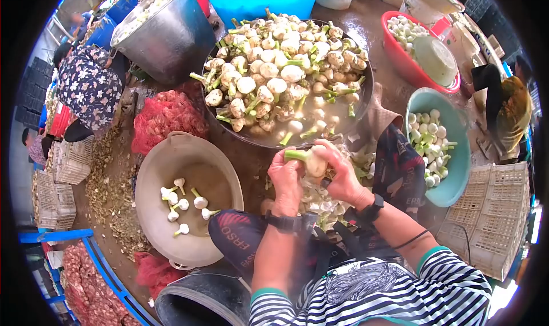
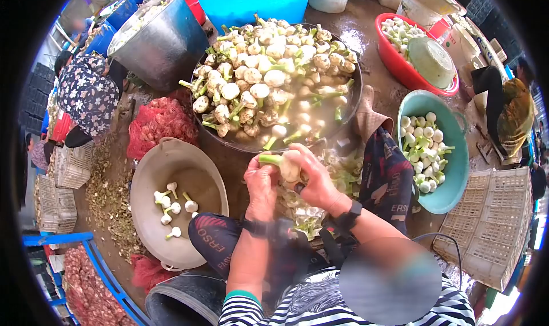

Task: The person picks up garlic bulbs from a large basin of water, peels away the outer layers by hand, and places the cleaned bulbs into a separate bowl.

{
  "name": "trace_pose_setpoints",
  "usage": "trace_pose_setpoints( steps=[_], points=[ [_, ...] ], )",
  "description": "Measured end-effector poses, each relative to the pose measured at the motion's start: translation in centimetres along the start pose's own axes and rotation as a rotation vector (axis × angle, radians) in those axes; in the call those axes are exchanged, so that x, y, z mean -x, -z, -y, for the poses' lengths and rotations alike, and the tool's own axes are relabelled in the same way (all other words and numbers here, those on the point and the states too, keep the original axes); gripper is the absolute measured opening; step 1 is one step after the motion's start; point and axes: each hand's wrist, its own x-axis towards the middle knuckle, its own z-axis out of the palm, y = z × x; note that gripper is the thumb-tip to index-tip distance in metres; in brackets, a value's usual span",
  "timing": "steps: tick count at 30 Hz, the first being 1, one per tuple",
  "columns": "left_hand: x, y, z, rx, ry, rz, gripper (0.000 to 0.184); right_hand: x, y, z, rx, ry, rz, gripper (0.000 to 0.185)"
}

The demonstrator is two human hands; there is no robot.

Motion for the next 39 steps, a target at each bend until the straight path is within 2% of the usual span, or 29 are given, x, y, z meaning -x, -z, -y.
trace_pose_setpoints(
  steps=[1, 4, 5, 8, 9, 12, 13, 15, 16, 18, 19, 20, 22, 23, 24, 26, 27, 30, 31, 34, 35, 39],
  points=[
    [-0.3, 0.5, 0.4, -0.028, -0.044, 0.018, 0.027, 0.4, 0.1, -0.5, -0.488, -0.356, 0.084, 0.058],
    [-0.1, 0.4, 0.7, -0.051, -0.127, 0.128, 0.024, -0.7, 2.3, -2.1, -1.189, -0.729, 0.211, 0.059],
    [0.4, -0.1, 0.5, -0.131, -0.064, 0.114, 0.023, -1.0, 2.5, -2.9, -1.295, -0.760, 0.280, 0.052],
    [-0.1, 0.5, 1.6, -0.069, 0.060, -0.007, 0.020, -2.3, 2.0, -4.2, -0.607, -0.965, 0.187, 0.048],
    [0.1, 0.4, 1.3, -0.068, 0.060, -0.022, 0.019, -2.5, 2.4, -4.7, -0.193, -0.736, 0.286, 0.047],
    [1.0, -0.8, -0.3, -0.052, 0.049, -0.065, 0.019, -1.7, 2.8, -0.2, -0.053, -0.330, 0.133, 0.055],
    [1.0, -0.4, 0.0, -0.070, 0.077, 0.020, 0.020, -1.1, 2.3, 0.0, -0.015, -0.247, 0.156, 0.062],
    [0.8, 0.5, 1.1, -0.110, 0.141, 0.199, 0.021, -0.7, 0.5, 0.3, 0.161, -0.154, 0.046, 0.053],
    [0.4, 0.9, 1.9, -0.088, 0.141, 0.207, 0.020, -0.7, -0.2, -0.4, 0.272, -0.119, -0.018, 0.050],
    [-0.2, 1.4, 3.0, -0.043, 0.133, 0.218, 0.018, -0.8, -1.2, -4.6, -0.452, -0.536, -0.178, 0.044],
    [-0.3, 0.6, 2.4, 0.012, 0.150, 0.064, 0.016, -1.6, -1.3, -5.1, -0.821, -0.730, -0.255, 0.041],
    [-0.9, 0.9, 1.7, 0.140, 0.183, -0.067, 0.016, -2.1, -0.7, -5.5, -1.157, -0.828, -0.447, 0.032],
    [-1.5, 3.1, 0.5, 0.252, 0.191, 0.066, 0.020, -3.1, 2.3, -4.6, -1.184, -0.734, -0.442, 0.030],
    [-1.4, 2.9, 0.8, -0.053, 0.184, -0.028, 0.018, -2.8, 3.6, -5.2, -1.200, -0.678, -0.303, 0.030],
    [-0.6, 2.3, 0.7, -0.281, 0.248, 0.111, 0.022, -2.8, 3.9, -5.3, -1.060, -0.640, -0.257, 0.031],
    [-1.9, 4.2, 6.3, -0.604, -0.086, 0.288, 0.037, -2.5, 4.5, -5.1, -0.784, -0.574, -0.168, 0.034],
    [-0.5, 2.7, 5.7, -0.587, -0.163, 0.170, 0.042, -2.4, 4.8, -4.4, -0.805, -0.656, -0.126, 0.034],
    [2.6, -1.8, -0.1, -0.663, -0.074, 0.294, 0.038, -0.9, 3.4, -5.0, -0.675, -0.446, -0.086, 0.032],
    [2.8, -2.5, -0.6, -0.805, -0.192, 0.310, 0.031, -1.6, 3.3, -2.8, -0.494, -0.558, -0.062, 0.028],
    [2.2, -1.8, -0.4, -0.879, -0.089, 0.348, 0.023, -1.3, 2.1, -2.8, -0.332, -0.459, -0.081, 0.025],
    [2.2, -1.6, -0.2, -0.866, -0.120, 0.364, 0.022, -1.2, 2.1, -2.8, -0.356, -0.504, -0.056, 0.024],
    [2.2, -1.3, 0.4, -0.859, -0.143, 0.358, 0.020, -1.0, 1.6, -3.2, -0.312, -0.463, -0.103, 0.023]
  ],
)
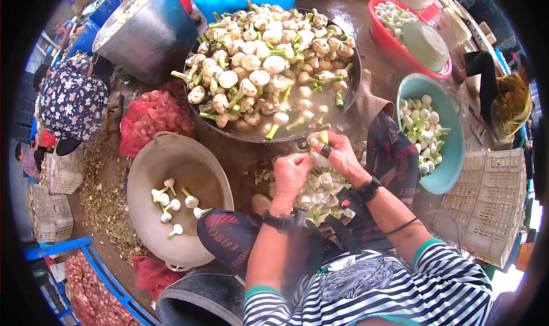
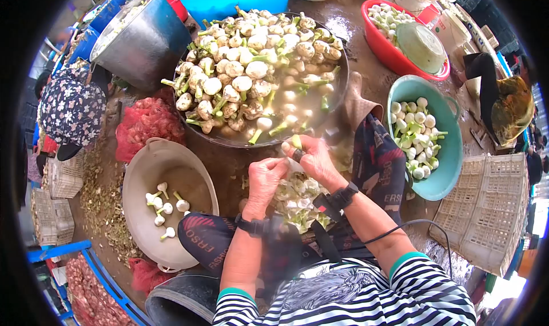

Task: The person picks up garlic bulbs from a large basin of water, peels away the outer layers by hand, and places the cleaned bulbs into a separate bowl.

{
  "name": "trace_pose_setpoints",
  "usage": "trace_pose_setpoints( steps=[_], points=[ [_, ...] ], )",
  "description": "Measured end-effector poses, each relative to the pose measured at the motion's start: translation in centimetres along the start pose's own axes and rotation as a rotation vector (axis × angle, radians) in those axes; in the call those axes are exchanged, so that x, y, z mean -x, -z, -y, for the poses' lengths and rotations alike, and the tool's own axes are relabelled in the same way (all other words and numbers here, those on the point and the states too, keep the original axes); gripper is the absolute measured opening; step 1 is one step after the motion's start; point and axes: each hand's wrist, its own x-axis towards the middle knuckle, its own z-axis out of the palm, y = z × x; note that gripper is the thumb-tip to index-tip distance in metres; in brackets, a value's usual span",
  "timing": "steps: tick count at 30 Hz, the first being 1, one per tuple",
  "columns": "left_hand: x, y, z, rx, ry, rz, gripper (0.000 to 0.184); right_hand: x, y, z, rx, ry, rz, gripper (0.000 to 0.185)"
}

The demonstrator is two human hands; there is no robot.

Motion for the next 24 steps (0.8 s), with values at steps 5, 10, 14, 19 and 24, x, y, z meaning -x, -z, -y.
trace_pose_setpoints(
  steps=[5, 10, 14, 19, 24],
  points=[
    [0.0, 0.3, -0.7, -0.054, 0.000, -0.011, 0.018, -0.7, -0.1, -0.9, 0.072, -0.029, 0.027, 0.023],
    [-0.8, 0.1, 0.9, 0.006, 0.066, -0.061, 0.017, -0.5, 0.1, -0.8, -0.139, -0.059, 0.067, 0.025],
    [-1.8, 0.2, 4.8, -0.370, 0.023, -0.085, 0.017, -1.1, 2.7, -0.9, -0.772, -0.176, 0.106, 0.044],
    [-0.6, -0.6, 7.1, -0.612, -0.068, 0.179, 0.024, -1.7, 5.1, 1.3, -0.361, 0.061, 0.080, 0.056],
    [-0.7, -1.5, 1.6, 0.091, -0.137, -0.053, 0.026, -1.4, 3.2, 0.2, -1.249, -0.267, 0.125, 0.058]
  ],
)
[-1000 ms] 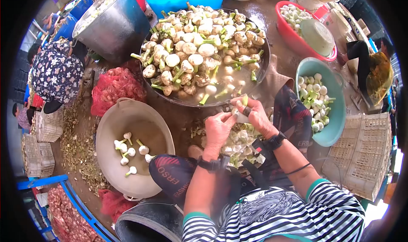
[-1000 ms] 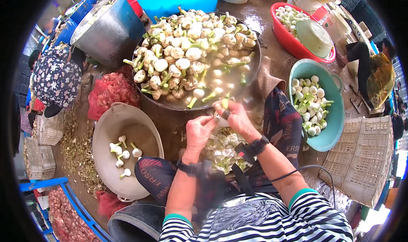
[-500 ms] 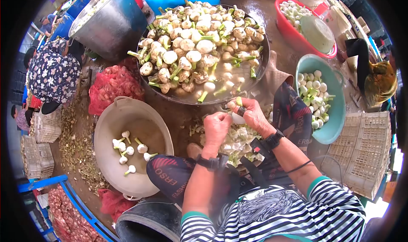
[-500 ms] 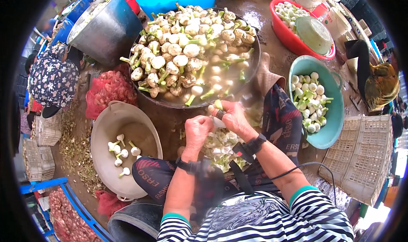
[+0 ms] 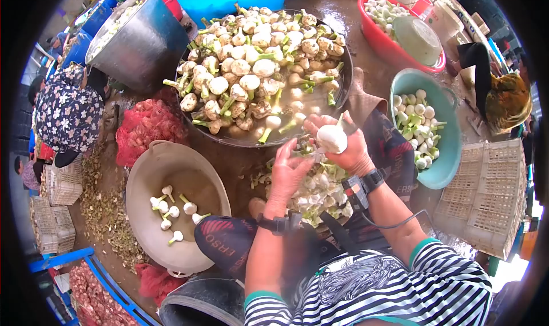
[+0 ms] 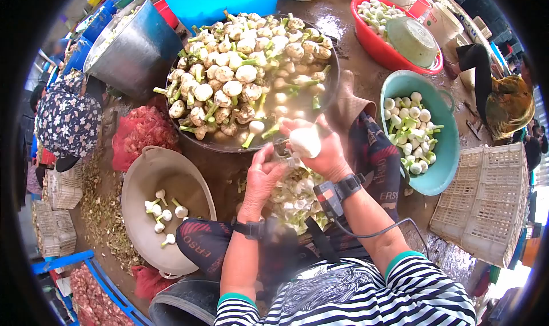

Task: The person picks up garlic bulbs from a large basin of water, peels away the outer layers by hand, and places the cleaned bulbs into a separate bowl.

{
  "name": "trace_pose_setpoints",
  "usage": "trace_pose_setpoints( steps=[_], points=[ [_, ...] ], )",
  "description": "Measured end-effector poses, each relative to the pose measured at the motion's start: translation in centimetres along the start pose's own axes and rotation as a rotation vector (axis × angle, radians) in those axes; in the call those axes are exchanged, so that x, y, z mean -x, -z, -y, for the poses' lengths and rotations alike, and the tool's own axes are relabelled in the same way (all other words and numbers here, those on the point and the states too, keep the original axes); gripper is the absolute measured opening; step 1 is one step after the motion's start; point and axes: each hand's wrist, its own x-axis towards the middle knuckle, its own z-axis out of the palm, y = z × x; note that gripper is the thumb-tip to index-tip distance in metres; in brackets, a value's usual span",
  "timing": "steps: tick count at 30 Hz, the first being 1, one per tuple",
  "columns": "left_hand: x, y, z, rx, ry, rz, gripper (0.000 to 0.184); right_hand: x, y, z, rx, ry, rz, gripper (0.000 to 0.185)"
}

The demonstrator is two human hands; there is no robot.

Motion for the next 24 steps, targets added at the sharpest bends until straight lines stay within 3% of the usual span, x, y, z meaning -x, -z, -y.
trace_pose_setpoints(
  steps=[1, 4, 7, 8, 13, 14, 17, 18, 19, 21, 23, 24],
  points=[
    [0.0, -0.6, -0.6, 0.059, -0.010, -0.031, 0.027, 0.0, -0.2, -0.4, -0.161, -0.073, 0.000, 0.058],
    [-0.2, -1.4, -0.2, 0.059, -0.067, 0.001, 0.021, -0.9, 0.0, -2.6, -0.162, -0.024, -0.092, 0.057],
    [-0.5, 0.1, 0.3, 0.336, 0.264, 0.118, 0.021, -1.6, 1.1, -3.6, -0.200, 0.038, -0.078, 0.052],
    [-0.5, 0.4, 0.2, 0.406, 0.286, 0.112, 0.017, -2.0, 1.9, -3.4, -0.197, 0.049, -0.049, 0.051],
    [-1.4, 3.4, 0.2, 0.877, 0.225, -0.148, 0.017, -1.6, 3.3, -1.9, -0.149, 0.040, -0.043, 0.049],
    [-1.5, 3.8, 0.4, 0.787, 0.310, -0.255, 0.018, -1.4, 3.2, -1.9, -0.108, 0.035, -0.125, 0.051],
    [-1.2, 2.4, 0.3, 0.366, 0.339, -0.185, 0.020, -0.8, 2.3, -0.9, -0.021, 0.022, -0.181, 0.053],
    [-0.9, 1.8, 3.3, 0.115, 0.167, -0.131, 0.026, -0.8, 2.5, -0.1, 0.067, 0.035, -0.187, 0.053],
    [-0.5, 1.4, 4.8, -0.176, 0.218, -0.084, 0.036, -0.9, 2.9, 1.1, 0.154, 0.048, -0.193, 0.053],
    [0.7, 1.4, 4.4, -0.499, -0.064, -0.012, 0.042, -1.4, 3.8, 6.0, 0.136, 0.028, -0.092, 0.047],
    [0.9, 1.6, 3.4, -0.410, -0.004, 0.040, 0.031, -0.1, 1.5, 12.4, 0.514, 0.278, -0.278, 0.046],
    [0.9, 1.7, 2.7, -0.392, 0.038, 0.063, 0.027, -0.2, 2.2, 16.5, 0.690, 0.387, -0.473, 0.040]
  ],
)
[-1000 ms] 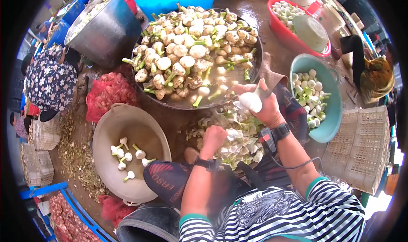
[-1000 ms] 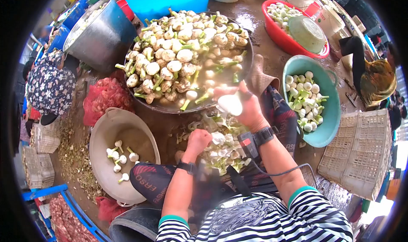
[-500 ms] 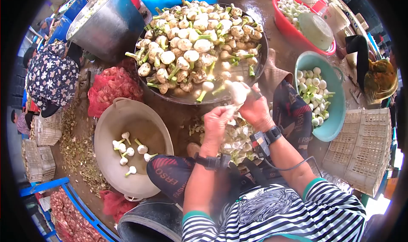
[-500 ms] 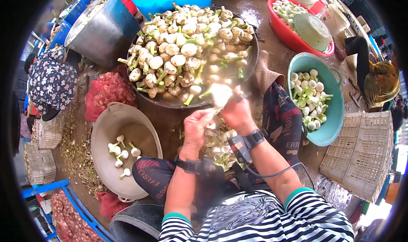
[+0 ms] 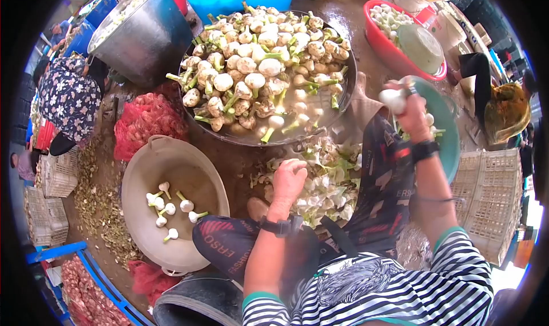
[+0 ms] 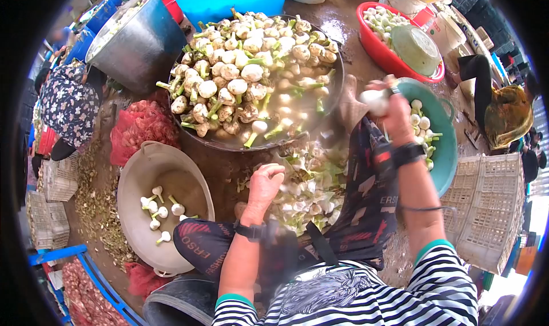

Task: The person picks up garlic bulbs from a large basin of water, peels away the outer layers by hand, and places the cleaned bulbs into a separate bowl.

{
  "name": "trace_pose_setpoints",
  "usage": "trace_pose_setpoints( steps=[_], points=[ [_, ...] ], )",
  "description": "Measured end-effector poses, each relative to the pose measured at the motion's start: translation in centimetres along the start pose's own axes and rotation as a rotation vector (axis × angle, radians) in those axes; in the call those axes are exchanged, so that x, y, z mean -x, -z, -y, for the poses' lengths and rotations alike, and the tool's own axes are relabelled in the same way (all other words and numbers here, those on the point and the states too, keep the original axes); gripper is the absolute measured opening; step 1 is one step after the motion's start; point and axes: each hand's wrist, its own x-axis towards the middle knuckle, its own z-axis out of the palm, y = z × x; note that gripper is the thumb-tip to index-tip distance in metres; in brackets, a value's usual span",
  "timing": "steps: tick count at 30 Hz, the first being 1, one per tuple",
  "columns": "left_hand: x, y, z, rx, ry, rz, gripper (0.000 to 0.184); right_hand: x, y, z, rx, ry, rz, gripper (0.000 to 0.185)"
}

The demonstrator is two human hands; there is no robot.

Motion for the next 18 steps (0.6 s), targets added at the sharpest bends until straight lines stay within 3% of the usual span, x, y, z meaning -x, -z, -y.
trace_pose_setpoints(
  steps=[1, 3, 4, 5, 7, 8, 9, 10, 11, 12, 13, 15, 17, 18],
  points=[
    [-0.1, 0.2, -0.3, 0.019, 0.036, 0.029, 0.024, -2.8, 3.9, 1.1, 0.038, 0.074, -0.028, 0.035],
    [-0.2, -0.6, 0.0, 0.139, 0.099, 0.019, 0.020, -4.3, 8.6, 4.3, 0.974, 0.290, -0.287, 0.040],
    [-0.3, -1.0, -0.1, 0.205, 0.136, 0.036, 0.020, -3.6, 8.2, 5.6, 1.474, 0.240, -0.513, 0.043],
    [-0.5, -1.3, -0.2, 0.268, 0.173, 0.053, 0.021, -4.5, 9.3, 5.0, 1.496, 0.376, -0.565, 0.039],
    [-0.6, -1.8, -0.8, 0.255, 0.149, 0.059, 0.020, -4.9, 7.2, 3.5, 1.045, 0.317, -0.130, 0.034],
    [-0.6, -1.7, -1.5, 0.255, 0.187, 0.078, 0.019, -4.1, 3.6, 1.8, 1.025, 0.355, -0.067, 0.029],
    [-0.7, -1.5, -1.9, 0.255, 0.226, 0.095, 0.019, -2.0, -0.9, 1.0, 0.942, 0.233, 0.095, 0.029],
    [-0.7, -1.3, -1.6, 0.229, 0.185, 0.093, 0.018, -2.6, -2.6, -1.4, 1.021, 0.371, 0.343, 0.036],
    [-0.8, -1.2, -1.5, 0.242, 0.194, 0.061, 0.019, -2.2, -5.6, -3.1, 1.011, 0.076, 0.456, 0.039],
    [-0.7, -1.1, -1.5, 0.256, 0.203, 0.026, 0.019, -1.3, -9.0, -4.8, 1.184, 0.264, 0.543, 0.038],
    [-0.7, -1.0, -1.5, 0.269, 0.213, -0.012, 0.020, -0.9, -11.5, -6.4, 1.130, 0.174, 0.684, 0.038],
    [-0.9, -0.5, -1.6, 0.328, 0.274, 0.027, 0.020, -3.0, -14.4, -12.7, 1.284, 0.444, 0.752, 0.036],
    [-1.2, 0.1, -1.9, 0.379, 0.337, 0.059, 0.020, -4.2, -17.2, -16.2, 1.641, 0.192, 0.732, 0.036],
    [-1.3, 0.3, -2.6, 0.479, 0.435, 0.043, 0.016, -4.0, -17.5, -17.1, 1.649, 0.304, 0.696, 0.017]
  ],
)
